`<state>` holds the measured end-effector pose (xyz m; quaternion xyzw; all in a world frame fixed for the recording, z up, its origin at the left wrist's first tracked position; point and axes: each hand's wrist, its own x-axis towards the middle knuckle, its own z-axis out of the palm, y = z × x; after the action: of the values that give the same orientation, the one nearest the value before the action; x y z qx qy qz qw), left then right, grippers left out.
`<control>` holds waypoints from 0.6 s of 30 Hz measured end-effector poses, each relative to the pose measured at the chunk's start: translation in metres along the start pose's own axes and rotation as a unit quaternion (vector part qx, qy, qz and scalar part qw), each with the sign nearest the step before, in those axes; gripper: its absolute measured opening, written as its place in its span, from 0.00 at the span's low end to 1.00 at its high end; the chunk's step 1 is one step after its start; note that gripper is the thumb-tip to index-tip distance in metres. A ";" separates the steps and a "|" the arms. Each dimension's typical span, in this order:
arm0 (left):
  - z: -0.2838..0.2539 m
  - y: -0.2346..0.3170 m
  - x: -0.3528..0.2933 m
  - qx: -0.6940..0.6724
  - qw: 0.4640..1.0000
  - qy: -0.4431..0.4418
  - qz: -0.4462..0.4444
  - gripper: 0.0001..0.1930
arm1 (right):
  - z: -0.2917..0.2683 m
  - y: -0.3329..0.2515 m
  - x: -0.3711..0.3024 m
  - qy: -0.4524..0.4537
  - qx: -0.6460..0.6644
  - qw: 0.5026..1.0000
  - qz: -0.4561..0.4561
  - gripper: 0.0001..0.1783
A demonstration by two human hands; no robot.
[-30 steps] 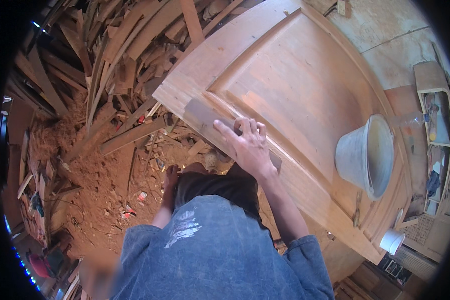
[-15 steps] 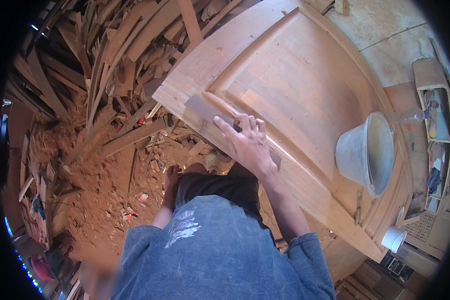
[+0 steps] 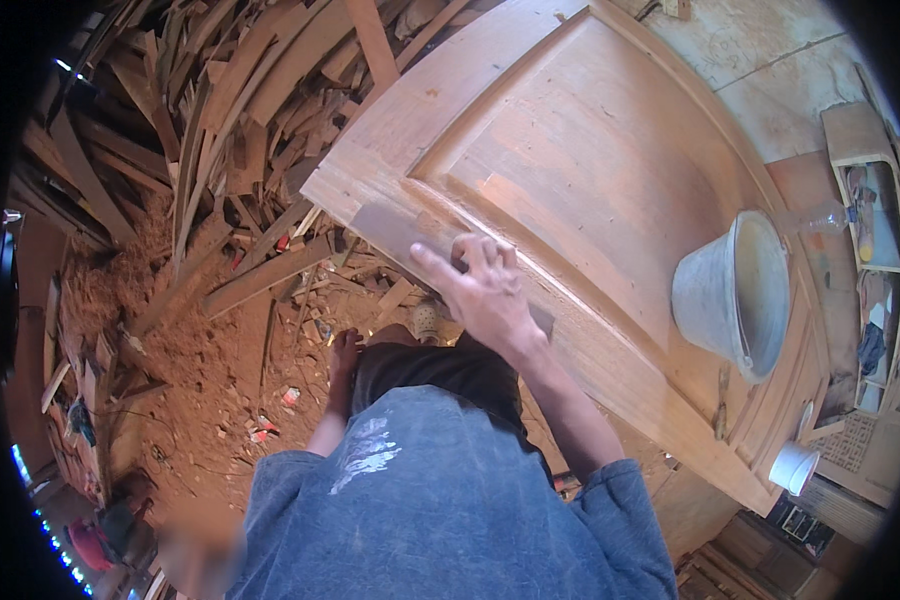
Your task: The person applies a liquid substance to the grooves of a wooden door with a brush, uses a putty knife to spread filler, and then sands the wood surface.
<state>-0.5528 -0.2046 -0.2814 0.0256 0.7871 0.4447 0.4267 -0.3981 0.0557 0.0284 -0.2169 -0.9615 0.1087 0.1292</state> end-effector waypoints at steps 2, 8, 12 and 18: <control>-0.001 -0.001 0.000 -0.004 1.000 -0.004 0.001 0.21 | 0.000 -0.003 -0.004 -0.011 0.005 1.000 -0.010 0.22; -0.001 -0.008 0.003 -0.005 1.000 0.009 0.020 0.20 | 0.001 0.014 0.013 0.027 -0.007 0.999 0.035 0.21; 0.001 -0.002 0.001 0.004 1.000 0.001 0.016 0.21 | -0.006 0.009 0.007 -0.007 0.012 1.000 0.020 0.22; -0.002 0.000 -0.002 0.005 1.000 -0.001 -0.005 0.21 | -0.004 0.020 0.008 0.011 0.005 1.000 0.024 0.22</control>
<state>-0.5530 -0.2067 -0.2798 0.0241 0.7887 0.4388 0.4298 -0.3962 0.0777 0.0288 -0.2403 -0.9541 0.1139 0.1380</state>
